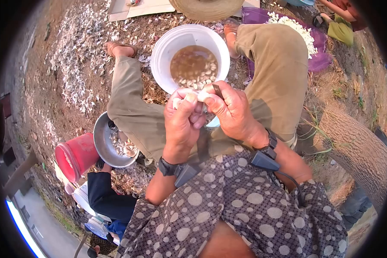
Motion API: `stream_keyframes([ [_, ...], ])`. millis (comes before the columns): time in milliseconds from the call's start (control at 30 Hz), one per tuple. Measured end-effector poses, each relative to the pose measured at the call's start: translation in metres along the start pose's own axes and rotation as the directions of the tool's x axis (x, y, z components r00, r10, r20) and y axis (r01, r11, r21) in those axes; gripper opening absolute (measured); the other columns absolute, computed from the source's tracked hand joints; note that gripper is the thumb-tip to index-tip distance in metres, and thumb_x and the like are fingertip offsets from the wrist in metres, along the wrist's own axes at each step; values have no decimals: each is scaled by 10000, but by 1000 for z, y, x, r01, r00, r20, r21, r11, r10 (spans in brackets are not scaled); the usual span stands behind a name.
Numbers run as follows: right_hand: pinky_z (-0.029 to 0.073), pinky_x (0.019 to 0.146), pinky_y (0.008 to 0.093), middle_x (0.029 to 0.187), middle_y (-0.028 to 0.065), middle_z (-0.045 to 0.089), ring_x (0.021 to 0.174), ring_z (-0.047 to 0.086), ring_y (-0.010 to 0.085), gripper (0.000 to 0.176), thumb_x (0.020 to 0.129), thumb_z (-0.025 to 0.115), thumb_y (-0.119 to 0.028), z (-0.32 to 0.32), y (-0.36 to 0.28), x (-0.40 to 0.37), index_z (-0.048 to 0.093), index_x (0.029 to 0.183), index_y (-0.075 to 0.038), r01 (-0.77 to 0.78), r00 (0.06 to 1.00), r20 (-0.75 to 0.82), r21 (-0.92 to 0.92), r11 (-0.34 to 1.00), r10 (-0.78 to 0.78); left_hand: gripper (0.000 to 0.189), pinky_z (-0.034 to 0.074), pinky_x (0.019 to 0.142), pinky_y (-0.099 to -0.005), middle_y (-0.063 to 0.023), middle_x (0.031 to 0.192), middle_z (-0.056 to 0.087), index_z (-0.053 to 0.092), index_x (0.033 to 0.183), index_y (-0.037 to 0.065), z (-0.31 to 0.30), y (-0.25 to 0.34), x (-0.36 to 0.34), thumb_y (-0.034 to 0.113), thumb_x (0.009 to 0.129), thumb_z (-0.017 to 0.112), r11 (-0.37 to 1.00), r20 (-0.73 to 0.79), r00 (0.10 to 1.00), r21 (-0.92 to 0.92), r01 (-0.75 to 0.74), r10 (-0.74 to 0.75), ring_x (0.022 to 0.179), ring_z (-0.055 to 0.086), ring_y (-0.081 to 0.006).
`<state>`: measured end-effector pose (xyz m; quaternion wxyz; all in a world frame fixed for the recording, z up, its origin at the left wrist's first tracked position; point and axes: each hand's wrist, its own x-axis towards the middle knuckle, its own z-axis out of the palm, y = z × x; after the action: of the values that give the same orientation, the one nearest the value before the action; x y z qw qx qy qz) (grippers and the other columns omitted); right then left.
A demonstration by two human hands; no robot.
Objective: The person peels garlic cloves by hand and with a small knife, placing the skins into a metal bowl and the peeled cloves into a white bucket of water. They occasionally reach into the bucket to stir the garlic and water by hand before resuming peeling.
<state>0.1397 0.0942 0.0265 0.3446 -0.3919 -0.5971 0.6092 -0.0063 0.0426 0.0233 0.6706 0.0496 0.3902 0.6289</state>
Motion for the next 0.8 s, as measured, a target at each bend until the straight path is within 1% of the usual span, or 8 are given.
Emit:
stream_keyframes([
  [33, 505, 703, 270, 865, 11, 653, 769, 596, 86, 189, 1046, 590, -187, -1, -5, -1, 634, 1086, -7, 58, 998, -12, -81, 995, -59, 178, 352, 443, -185, 6, 754, 555, 572, 993, 67, 5, 1, -2, 190, 971, 699, 1000, -4, 1000, -24, 8, -9, 548, 436, -25],
  [133, 519, 725, 275, 923, 28, 678, 811, 610, 87, 179, 1046, 587, -163, -6, -10, -5, 623, 1093, 5, 23, 1000, 10, -29, 999, -23, 181, 369, 443, -184, -3, 749, 559, 578, 1001, 64, 12, 2, -9, 196, 972, 699, 994, -5, 998, -93, 60, -61, 543, 440, -30],
  [233, 514, 752, 256, 970, 25, 653, 849, 590, 70, 179, 1033, 609, -142, -3, -9, -3, 587, 1149, -7, -15, 1000, -5, 152, 988, 16, 172, 372, 460, -190, 16, 758, 536, 583, 1054, 63, 20, -1, -10, 196, 989, 670, 1000, -49, 998, 11, -28, 28, 556, 414, -32],
  [333, 505, 791, 239, 1017, 17, 616, 894, 570, 57, 229, 1014, 633, -110, 1, 1, -5, 540, 1203, -20, 40, 998, -54, 293, 955, -26, 140, 347, 463, -190, 26, 776, 566, 607, 1042, 44, 16, -14, -11, 159, 994, 670, 966, -15, 975, 138, -218, 222, 586, 451, -16],
  [433, 495, 812, 230, 1028, 8, 586, 919, 559, 55, 273, 1001, 648, -90, -5, -1, -9, 508, 1226, -25, -22, 1000, 25, 403, 915, 13, 91, 335, 472, -189, 45, 761, 555, 611, 1011, 44, 15, -19, -10, 128, 1002, 645, 810, 41, 923, 466, -355, 382, 585, 443, -10],
  [533, 495, 803, 227, 1013, -4, 588, 915, 560, 45, 211, 1008, 621, -69, -8, -12, -9, 530, 1192, -17, -90, 995, 71, 424, 901, 66, 86, 335, 468, -189, 42, 747, 557, 598, 965, 47, 17, -14, -13, 116, 1004, 630, 868, 19, 952, 406, -285, 304, 570, 436, -8],
  [633, 493, 792, 225, 1010, -16, 588, 908, 554, 34, 171, 1010, 597, -48, -9, -18, -7, 554, 1172, -15, -150, 988, 98, 358, 921, 123, 134, 348, 454, -197, 35, 734, 527, 578, 988, 62, 15, -10, -15, 180, 1012, 636, 941, 8, 982, 285, -182, 187, 549, 417, -20],
  [800, 478, 774, 212, 1020, -35, 590, 898, 538, 16, 166, 1012, 581, -36, -8, -7, -8, 578, 1177, -20, -157, 985, 116, 253, 955, 131, 129, 357, 452, -199, 17, 749, 522, 566, 993, 65, 13, -6, -13, 175, 1013, 628, 970, 0, 977, 120, -213, 214, 545, 403, -29],
])
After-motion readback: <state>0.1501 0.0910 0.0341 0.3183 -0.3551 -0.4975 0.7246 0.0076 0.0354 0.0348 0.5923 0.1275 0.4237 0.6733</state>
